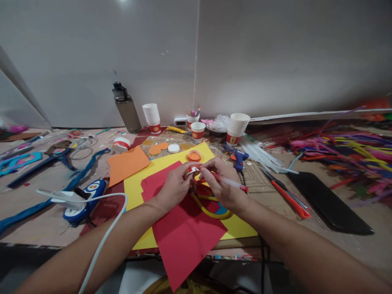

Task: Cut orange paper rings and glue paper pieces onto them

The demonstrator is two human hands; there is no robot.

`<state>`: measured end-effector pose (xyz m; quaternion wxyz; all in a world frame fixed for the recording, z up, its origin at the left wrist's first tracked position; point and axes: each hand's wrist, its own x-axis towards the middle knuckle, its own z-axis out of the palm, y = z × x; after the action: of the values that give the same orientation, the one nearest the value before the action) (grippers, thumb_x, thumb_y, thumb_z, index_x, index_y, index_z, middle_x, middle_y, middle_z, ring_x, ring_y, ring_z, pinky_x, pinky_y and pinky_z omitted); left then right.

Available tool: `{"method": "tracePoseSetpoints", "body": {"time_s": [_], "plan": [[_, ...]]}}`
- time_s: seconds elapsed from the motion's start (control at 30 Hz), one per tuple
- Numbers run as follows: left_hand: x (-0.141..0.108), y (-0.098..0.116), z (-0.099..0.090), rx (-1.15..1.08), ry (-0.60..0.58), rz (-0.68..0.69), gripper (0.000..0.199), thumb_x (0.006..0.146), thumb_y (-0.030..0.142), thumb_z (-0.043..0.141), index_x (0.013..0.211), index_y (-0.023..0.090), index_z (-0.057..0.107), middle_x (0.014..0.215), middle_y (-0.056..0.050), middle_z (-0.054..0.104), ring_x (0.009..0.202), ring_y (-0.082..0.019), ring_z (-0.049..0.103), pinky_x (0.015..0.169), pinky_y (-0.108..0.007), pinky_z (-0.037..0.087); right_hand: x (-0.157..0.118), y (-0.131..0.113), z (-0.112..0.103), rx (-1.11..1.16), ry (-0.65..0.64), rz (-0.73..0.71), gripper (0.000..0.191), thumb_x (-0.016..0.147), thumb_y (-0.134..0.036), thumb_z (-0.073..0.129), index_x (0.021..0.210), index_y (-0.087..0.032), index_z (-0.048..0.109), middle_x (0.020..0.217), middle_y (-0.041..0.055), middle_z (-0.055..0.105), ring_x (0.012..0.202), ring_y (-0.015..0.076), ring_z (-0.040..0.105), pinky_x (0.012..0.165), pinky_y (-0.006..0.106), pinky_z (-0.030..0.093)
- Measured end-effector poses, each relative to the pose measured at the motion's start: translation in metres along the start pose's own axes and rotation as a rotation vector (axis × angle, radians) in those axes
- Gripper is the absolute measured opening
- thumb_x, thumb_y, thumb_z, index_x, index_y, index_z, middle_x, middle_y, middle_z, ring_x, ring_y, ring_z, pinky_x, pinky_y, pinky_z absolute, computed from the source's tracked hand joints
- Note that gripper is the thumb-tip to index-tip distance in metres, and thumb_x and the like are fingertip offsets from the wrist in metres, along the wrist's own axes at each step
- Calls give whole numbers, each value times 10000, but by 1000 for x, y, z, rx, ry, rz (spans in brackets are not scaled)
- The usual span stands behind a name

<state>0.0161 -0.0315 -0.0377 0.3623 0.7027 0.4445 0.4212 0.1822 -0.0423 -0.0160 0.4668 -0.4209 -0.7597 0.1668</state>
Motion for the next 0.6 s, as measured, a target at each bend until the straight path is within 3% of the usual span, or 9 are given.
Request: {"method": "tracePoseSetpoints", "body": {"time_s": [0.5,0.6], "plan": [[0,-2,1,2,0,35,306,875,146,479,1137,188,633,969,-41,712,663,-113,625,640,-241,516,1,-3,-1,-60,-1,-23,109,937,-277,526,852,-216,557,729,-11,650,654,125,615,626,239,443],[1,-3,1,53,18,51,299,877,141,487,1134,181,636,1023,-54,715,731,-126,646,700,-257,522,1,-4,-1,-89,1,-43,120,933,-265,521,827,-220,555,724,-10,642,648,127,602,620,239,433]]}}
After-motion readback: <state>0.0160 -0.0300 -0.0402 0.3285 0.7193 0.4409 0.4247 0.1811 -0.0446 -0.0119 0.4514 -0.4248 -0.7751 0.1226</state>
